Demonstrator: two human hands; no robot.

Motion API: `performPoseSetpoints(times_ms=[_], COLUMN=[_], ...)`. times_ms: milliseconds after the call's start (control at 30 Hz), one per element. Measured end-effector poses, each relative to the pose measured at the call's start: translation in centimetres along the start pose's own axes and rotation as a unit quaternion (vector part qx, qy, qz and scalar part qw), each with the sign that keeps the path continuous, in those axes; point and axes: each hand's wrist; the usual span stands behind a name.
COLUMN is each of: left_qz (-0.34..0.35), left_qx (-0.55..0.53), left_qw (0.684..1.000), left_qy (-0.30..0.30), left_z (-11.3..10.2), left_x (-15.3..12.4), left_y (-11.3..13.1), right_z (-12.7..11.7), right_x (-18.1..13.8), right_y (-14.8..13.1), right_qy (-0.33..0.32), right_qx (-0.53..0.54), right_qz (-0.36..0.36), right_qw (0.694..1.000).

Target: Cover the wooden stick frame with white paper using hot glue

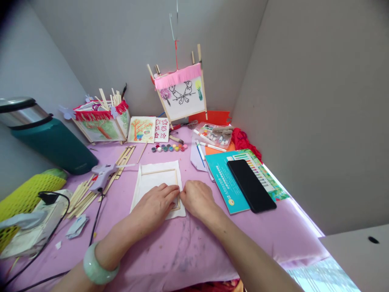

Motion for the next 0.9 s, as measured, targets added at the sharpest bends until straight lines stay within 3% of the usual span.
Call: performPoseSetpoints(times_ms=[900], left_qz=[0.003], left_qx=[-0.017], left_qw=[1.000], left_qy=[0.007], left_z=[-0.2], left_x=[0.1], left_y=[-0.4], right_z=[0.2], right_x=[0.9], right_y=[0.2], right_qy=[0.030], right_qx=[0.062], right_qz=[0.003], right_qw=[0.998])
Point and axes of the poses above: each hand's wrist, its own x-axis towards the middle knuckle, its own z-axis out of the palm, y = z × x, and after that the axes turned 2 degrees about -y, right-handed
